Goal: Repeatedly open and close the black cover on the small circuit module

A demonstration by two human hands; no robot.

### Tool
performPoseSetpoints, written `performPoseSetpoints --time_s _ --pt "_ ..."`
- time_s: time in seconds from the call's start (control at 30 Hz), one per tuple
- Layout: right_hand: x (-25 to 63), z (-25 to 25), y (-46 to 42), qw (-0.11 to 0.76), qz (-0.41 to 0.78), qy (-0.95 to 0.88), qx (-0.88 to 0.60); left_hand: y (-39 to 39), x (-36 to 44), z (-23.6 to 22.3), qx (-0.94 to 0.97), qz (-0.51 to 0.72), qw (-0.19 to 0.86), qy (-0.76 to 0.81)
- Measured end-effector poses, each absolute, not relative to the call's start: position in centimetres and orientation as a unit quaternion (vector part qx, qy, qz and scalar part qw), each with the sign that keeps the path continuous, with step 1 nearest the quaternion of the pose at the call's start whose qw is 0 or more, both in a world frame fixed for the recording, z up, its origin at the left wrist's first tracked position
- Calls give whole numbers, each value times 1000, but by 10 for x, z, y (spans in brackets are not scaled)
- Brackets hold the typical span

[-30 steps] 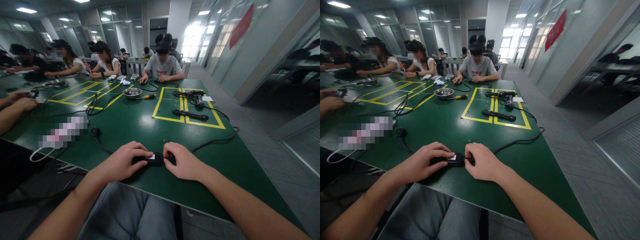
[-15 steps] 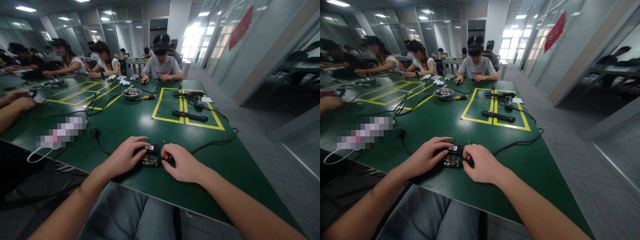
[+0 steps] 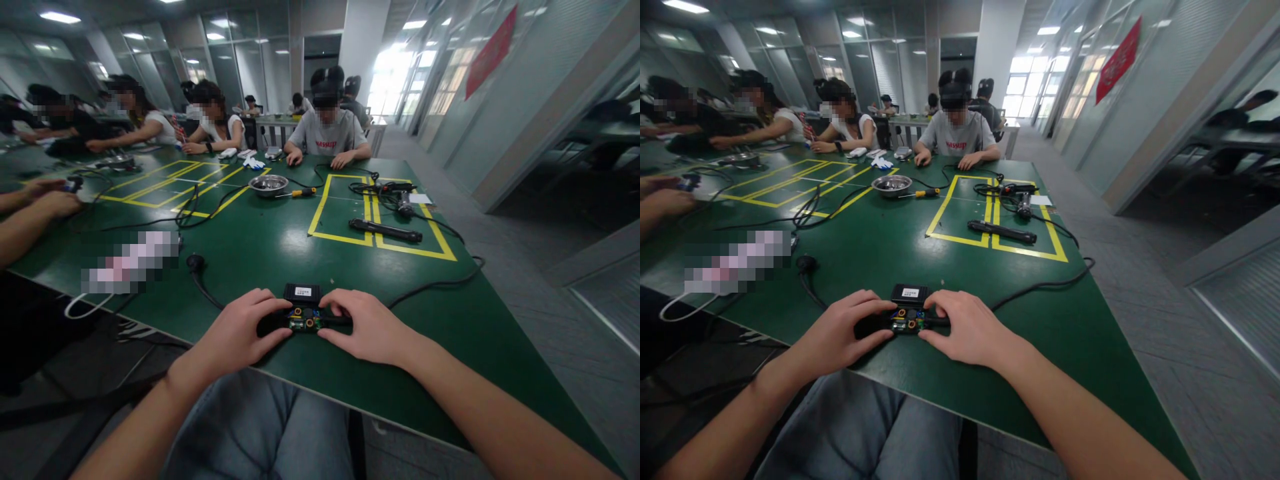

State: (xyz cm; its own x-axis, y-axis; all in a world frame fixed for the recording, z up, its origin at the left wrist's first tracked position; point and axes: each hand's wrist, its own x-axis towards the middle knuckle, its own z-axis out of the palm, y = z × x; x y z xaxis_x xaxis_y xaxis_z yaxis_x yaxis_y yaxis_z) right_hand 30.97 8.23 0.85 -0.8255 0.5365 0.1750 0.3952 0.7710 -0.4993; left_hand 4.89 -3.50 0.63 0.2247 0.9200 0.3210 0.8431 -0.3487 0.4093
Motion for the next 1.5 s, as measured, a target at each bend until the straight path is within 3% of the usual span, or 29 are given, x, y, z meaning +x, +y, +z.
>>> performPoseSetpoints --time_s 0.4,0.73,1.07,1.27,1.5 --pt "314 14 82 183 260 -920 -228 -39 48 17 756 315 138 556" --pt "314 14 83 185 251 -925 -216 -33 44 15 772 347 131 516" --pt "313 19 83 180 232 -931 -215 -28 40 26 793 270 125 531" --pt "312 18 82 186 228 -931 -216 -18 50 37 795 251 65 549" --pt "311 18 82 189 225 -931 -216 16 54 23 792 219 100 562"
